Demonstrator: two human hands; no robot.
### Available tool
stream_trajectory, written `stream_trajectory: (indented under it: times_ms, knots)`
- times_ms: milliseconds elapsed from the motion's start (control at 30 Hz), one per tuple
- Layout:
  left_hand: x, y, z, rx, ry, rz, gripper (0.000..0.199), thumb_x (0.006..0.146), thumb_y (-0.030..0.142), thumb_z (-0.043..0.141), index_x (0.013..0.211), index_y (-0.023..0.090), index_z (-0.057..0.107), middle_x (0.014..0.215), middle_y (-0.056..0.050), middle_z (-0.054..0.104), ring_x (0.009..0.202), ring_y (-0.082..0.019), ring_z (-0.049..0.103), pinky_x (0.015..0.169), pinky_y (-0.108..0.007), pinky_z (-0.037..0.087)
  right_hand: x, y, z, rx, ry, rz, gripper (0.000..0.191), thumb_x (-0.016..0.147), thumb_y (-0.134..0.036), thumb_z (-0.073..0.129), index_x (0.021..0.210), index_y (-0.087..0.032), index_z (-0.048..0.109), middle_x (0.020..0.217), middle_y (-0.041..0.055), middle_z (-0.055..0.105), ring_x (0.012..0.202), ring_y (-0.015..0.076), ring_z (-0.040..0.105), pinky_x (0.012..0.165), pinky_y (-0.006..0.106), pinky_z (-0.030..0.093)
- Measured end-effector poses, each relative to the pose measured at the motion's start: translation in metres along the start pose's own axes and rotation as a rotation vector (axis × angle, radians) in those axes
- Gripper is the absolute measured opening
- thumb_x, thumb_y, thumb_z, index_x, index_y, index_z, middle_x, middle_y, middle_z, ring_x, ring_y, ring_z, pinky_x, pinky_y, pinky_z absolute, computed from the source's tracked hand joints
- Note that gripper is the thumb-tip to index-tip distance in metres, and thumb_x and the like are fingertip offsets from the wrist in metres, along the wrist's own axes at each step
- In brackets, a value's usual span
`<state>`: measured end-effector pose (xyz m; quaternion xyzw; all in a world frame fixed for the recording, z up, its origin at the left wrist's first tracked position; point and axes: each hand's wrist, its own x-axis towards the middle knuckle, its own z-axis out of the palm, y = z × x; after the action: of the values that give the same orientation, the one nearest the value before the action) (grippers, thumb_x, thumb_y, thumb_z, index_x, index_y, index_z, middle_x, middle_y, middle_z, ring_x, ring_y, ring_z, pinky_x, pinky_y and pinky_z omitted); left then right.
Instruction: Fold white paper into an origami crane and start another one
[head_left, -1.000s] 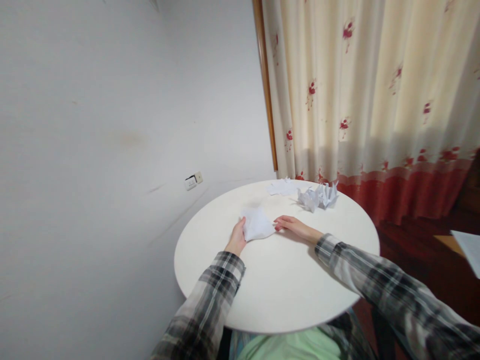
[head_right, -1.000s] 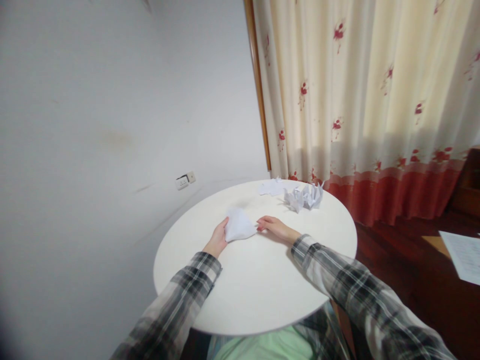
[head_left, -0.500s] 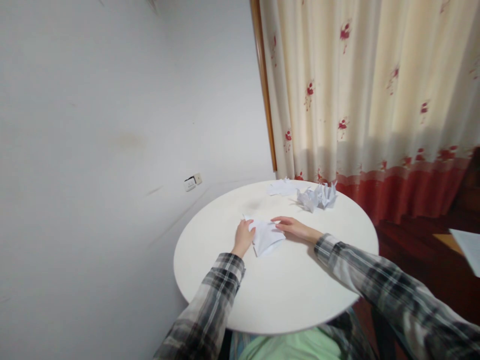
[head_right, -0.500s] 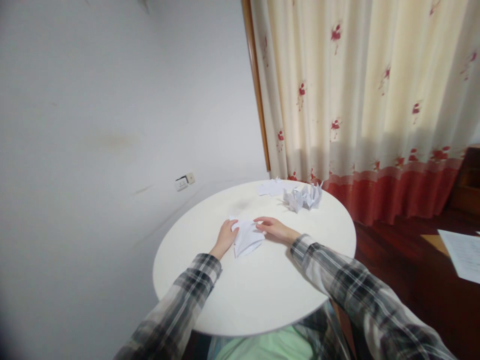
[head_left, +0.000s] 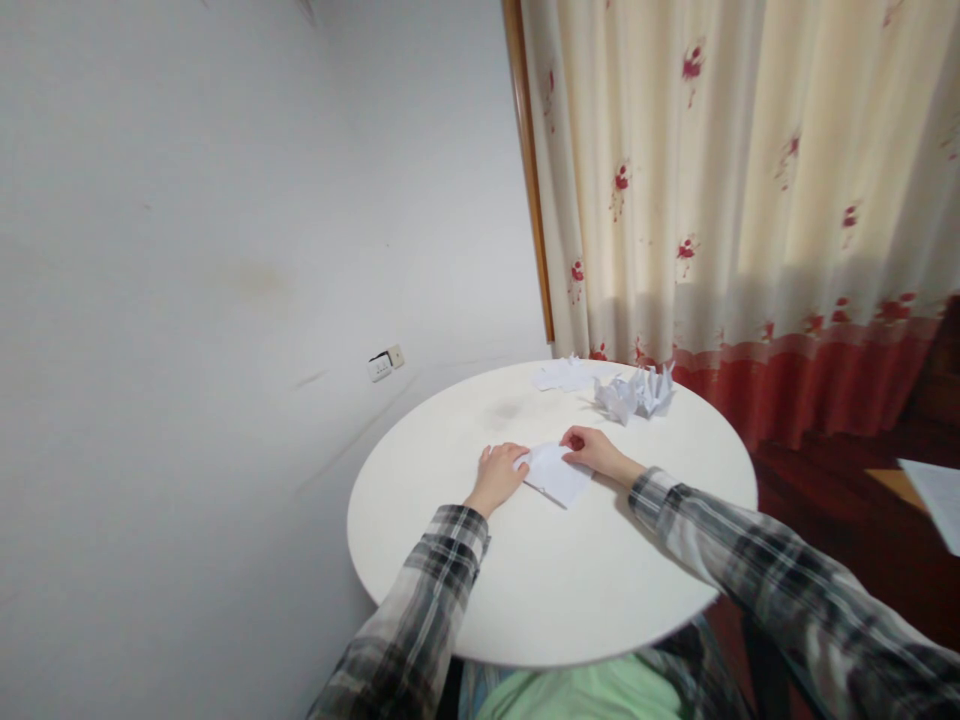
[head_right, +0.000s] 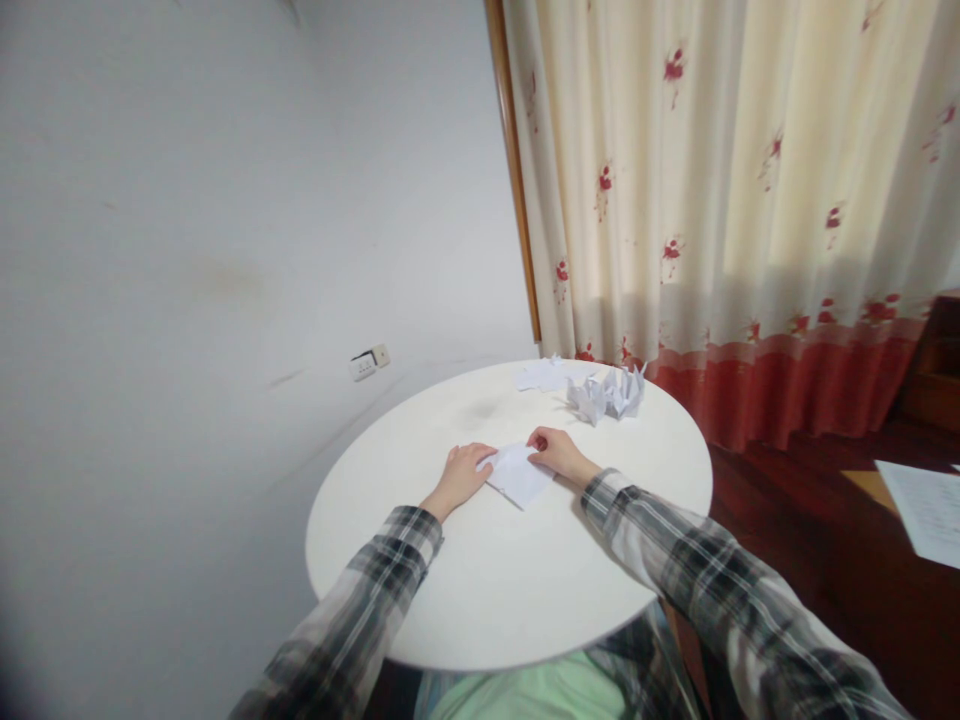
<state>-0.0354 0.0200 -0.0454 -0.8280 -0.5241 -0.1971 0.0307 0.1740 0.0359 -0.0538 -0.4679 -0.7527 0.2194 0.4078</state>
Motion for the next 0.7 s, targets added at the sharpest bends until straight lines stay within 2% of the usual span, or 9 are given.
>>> stream_trajectory:
  times_ms: [100,200,267,367,433,567,700]
  knots:
    - [0.000,0.001,-0.001,-0.006,0.069,0.044,0.024,0.075,0.028,0.045,0.091,0.022,0.061,0.089,-0.005,0.057,0.089,-0.018,0.050,0.087,-0.035,0.033,0.002,0.005,0.000,-0.077,0.033,0.044,0.027,0.059,-0.017,0.061,0.086,-0.015,0.059,0.069,0.0003,0.059,0.060,0.0103,0.050,0.057,0.021,0.037]
    - [0.000,0.002,-0.001,-0.055,0.098,0.071,0.019,0.073,0.025,0.049,0.085,0.019,0.062,0.081,-0.005,0.056,0.082,-0.017,0.051,0.081,-0.032,0.038,0.002,0.007,0.000,-0.123,0.035,0.075,0.031,0.060,-0.018,0.061,0.091,-0.015,0.057,0.072,0.0012,0.060,0.061,0.0108,0.052,0.058,0.021,0.037]
    - [0.001,0.002,0.000,-0.126,0.085,0.135,0.020,0.072,0.018,0.047,0.086,0.019,0.061,0.086,-0.005,0.058,0.086,-0.017,0.052,0.082,-0.031,0.039,0.002,0.006,-0.001,-0.144,0.023,0.063,0.031,0.060,-0.019,0.061,0.090,-0.016,0.057,0.074,0.0013,0.061,0.062,0.0109,0.052,0.059,0.021,0.038]
    - [0.002,0.004,0.002,-0.253,0.007,0.274,0.035,0.072,0.006,0.038,0.094,0.021,0.061,0.104,-0.003,0.058,0.099,-0.013,0.049,0.091,-0.029,0.036,0.000,0.001,-0.002,-0.175,0.024,0.050,0.030,0.061,-0.019,0.061,0.090,-0.017,0.057,0.077,0.0015,0.061,0.063,0.0109,0.052,0.060,0.021,0.038]
    - [0.002,0.005,0.004,-0.303,-0.047,0.311,0.042,0.073,0.003,0.034,0.100,0.022,0.059,0.111,-0.001,0.056,0.104,-0.011,0.047,0.095,-0.027,0.033,-0.001,-0.002,-0.003,-0.193,0.044,0.052,0.030,0.061,-0.019,0.061,0.090,-0.016,0.057,0.078,0.0019,0.061,0.064,0.0111,0.053,0.061,0.022,0.037]
    - [0.000,0.008,0.004,-0.273,-0.085,0.295,0.034,0.081,0.020,0.036,0.109,0.021,0.054,0.118,-0.001,0.053,0.111,-0.012,0.043,0.099,-0.028,0.029,-0.001,-0.004,-0.006,-0.236,0.092,0.108,0.029,0.061,-0.020,0.061,0.090,-0.017,0.057,0.079,0.0022,0.061,0.066,0.0120,0.053,0.061,0.022,0.037]
    - [-0.002,0.011,0.001,-0.150,-0.125,0.273,0.039,0.083,0.036,0.034,0.117,0.023,0.048,0.126,0.000,0.045,0.118,-0.014,0.036,0.101,-0.030,0.025,-0.001,-0.002,-0.007,-0.263,0.138,0.154,0.032,0.060,-0.023,0.063,0.091,-0.017,0.056,0.078,0.0029,0.061,0.070,0.0150,0.053,0.063,0.024,0.036]
